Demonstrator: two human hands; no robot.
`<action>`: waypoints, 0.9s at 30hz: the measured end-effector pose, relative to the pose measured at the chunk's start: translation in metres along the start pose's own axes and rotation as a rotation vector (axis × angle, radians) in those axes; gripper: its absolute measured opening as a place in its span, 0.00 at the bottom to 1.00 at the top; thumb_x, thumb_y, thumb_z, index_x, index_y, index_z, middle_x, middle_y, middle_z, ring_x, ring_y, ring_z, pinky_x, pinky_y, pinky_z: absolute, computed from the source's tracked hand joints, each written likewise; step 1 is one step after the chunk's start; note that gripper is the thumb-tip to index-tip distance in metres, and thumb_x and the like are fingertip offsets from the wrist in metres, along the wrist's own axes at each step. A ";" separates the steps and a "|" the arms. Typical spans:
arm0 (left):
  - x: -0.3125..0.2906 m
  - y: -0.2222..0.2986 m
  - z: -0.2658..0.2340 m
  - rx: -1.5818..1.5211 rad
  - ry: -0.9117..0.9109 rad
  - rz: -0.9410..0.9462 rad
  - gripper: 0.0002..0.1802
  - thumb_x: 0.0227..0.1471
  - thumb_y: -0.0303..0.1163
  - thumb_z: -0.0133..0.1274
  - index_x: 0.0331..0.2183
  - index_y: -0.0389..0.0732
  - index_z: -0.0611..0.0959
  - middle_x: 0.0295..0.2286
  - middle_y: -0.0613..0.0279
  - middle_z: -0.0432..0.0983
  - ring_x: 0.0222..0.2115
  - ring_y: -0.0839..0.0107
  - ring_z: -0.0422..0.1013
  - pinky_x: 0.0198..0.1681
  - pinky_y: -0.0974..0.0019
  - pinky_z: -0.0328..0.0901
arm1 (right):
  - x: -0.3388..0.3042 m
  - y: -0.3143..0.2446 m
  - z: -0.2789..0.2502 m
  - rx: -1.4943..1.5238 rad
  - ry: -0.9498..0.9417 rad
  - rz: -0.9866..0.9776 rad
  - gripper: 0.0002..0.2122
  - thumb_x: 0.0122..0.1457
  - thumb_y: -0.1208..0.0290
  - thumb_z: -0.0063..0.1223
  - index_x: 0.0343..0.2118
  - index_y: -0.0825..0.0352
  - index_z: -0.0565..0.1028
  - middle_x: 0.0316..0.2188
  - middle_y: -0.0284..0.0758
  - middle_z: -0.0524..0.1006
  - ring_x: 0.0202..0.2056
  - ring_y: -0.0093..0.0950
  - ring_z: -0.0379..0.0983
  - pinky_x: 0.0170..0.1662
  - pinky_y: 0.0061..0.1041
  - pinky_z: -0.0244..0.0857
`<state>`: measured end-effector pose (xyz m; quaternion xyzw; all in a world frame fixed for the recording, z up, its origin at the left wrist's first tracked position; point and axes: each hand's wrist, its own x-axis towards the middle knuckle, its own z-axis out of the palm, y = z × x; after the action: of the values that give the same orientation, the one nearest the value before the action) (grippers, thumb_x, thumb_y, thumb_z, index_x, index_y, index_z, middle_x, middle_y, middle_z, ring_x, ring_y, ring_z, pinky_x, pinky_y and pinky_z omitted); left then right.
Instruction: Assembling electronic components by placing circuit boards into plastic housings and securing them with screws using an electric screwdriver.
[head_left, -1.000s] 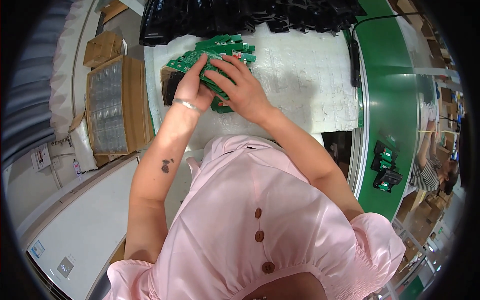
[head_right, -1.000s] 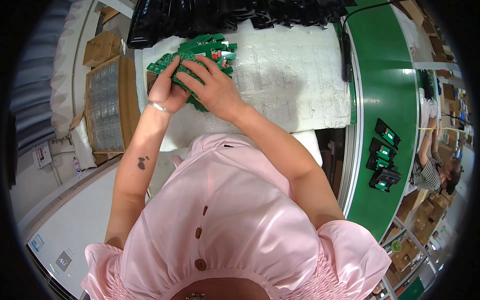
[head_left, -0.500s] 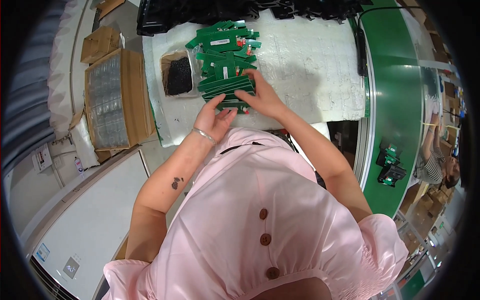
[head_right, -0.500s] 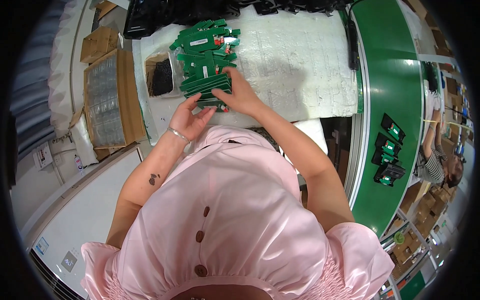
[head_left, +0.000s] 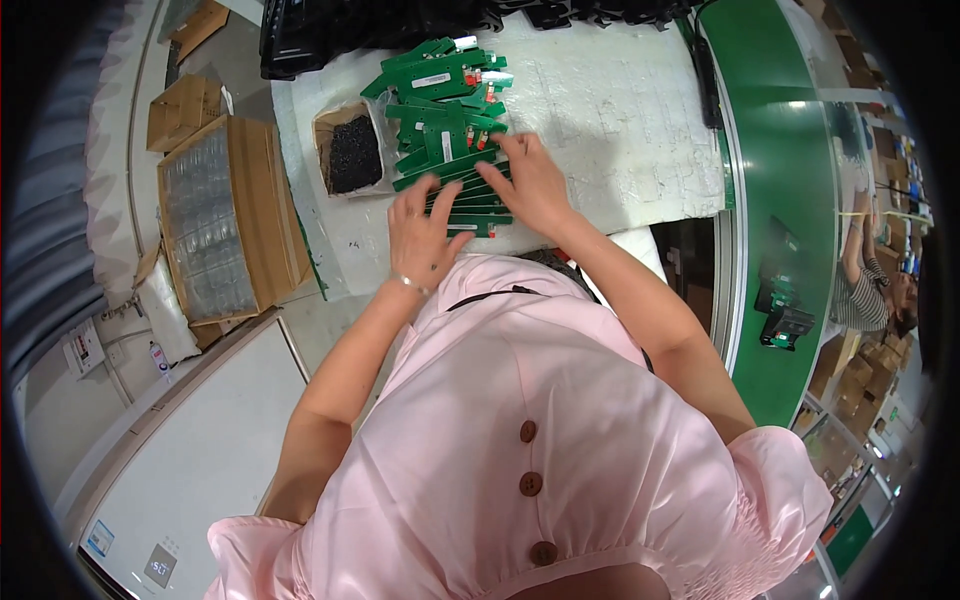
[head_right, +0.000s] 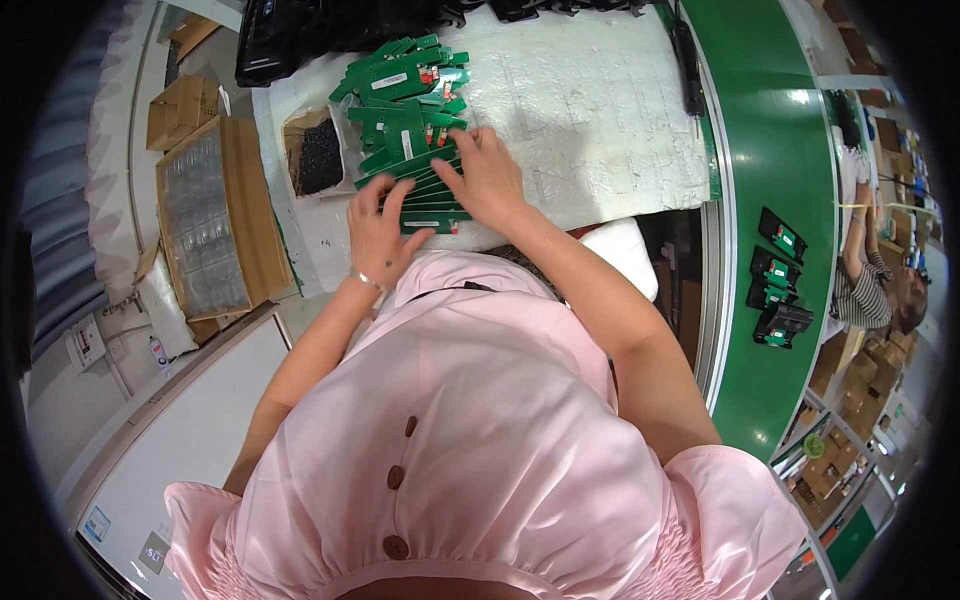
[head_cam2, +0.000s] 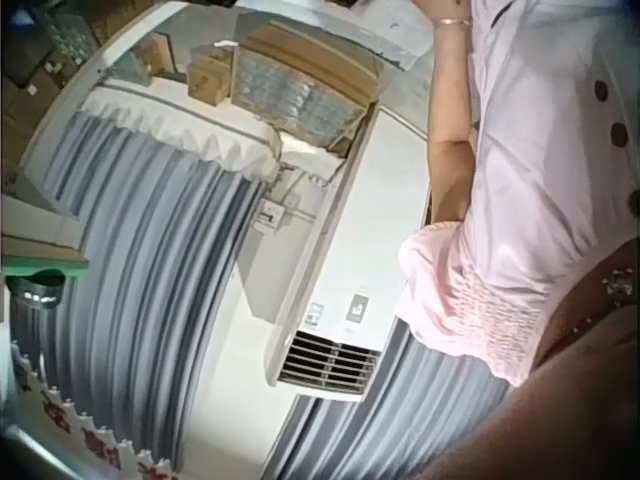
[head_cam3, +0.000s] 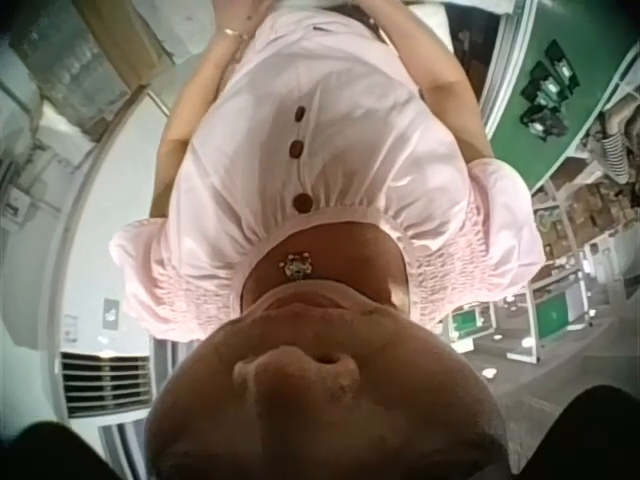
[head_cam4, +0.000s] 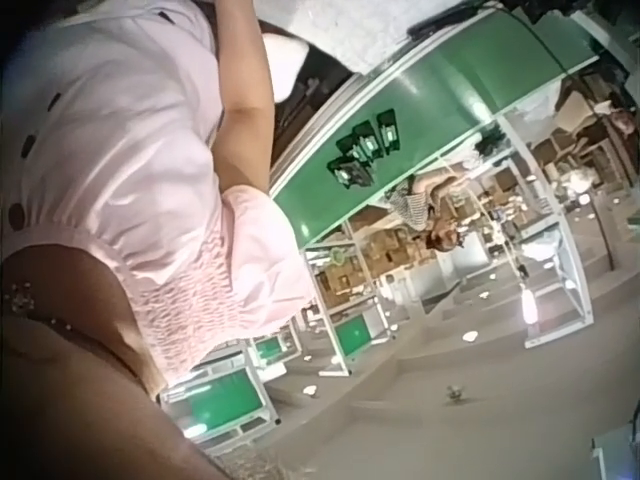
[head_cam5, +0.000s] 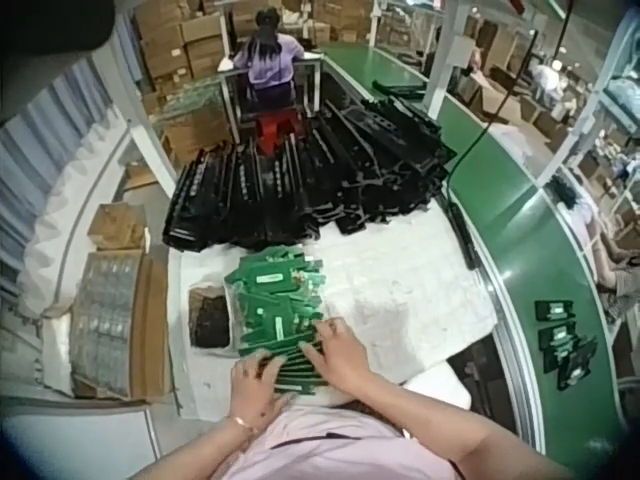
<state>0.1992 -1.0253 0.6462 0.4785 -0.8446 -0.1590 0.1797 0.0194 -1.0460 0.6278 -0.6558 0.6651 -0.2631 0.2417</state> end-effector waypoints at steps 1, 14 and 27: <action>0.005 0.001 -0.001 -0.001 0.004 -0.009 0.38 0.26 0.31 0.65 0.44 0.39 0.67 0.36 0.55 0.61 0.41 0.58 0.61 0.47 0.56 0.57 | 0.006 -0.003 0.002 -0.105 0.099 -0.063 0.17 0.49 0.61 0.52 0.40 0.65 0.70 0.36 0.43 0.66 0.38 0.41 0.66 0.37 0.32 0.64; -0.012 -0.009 0.035 -0.077 -0.182 0.075 0.37 0.30 0.35 0.63 0.44 0.40 0.64 0.36 0.54 0.65 0.36 0.56 0.65 0.36 0.60 0.64 | 0.040 -0.007 0.039 -0.022 -0.115 0.306 0.11 0.38 0.59 0.61 0.20 0.62 0.77 0.19 0.36 0.76 0.25 0.35 0.73 0.29 0.33 0.67; 0.041 -0.047 -0.013 -0.140 -0.271 -0.004 0.35 0.28 0.36 0.62 0.42 0.46 0.65 0.29 0.50 0.73 0.30 0.50 0.70 0.32 0.55 0.65 | 0.106 -0.031 -0.021 -0.038 -0.204 -0.271 0.05 0.49 0.68 0.50 0.28 0.61 0.73 0.23 0.35 0.75 0.28 0.36 0.72 0.30 0.32 0.64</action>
<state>0.2208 -1.0849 0.6430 0.4409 -0.8470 -0.2809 0.0967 0.0264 -1.1517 0.6668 -0.7672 0.5475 -0.2127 0.2578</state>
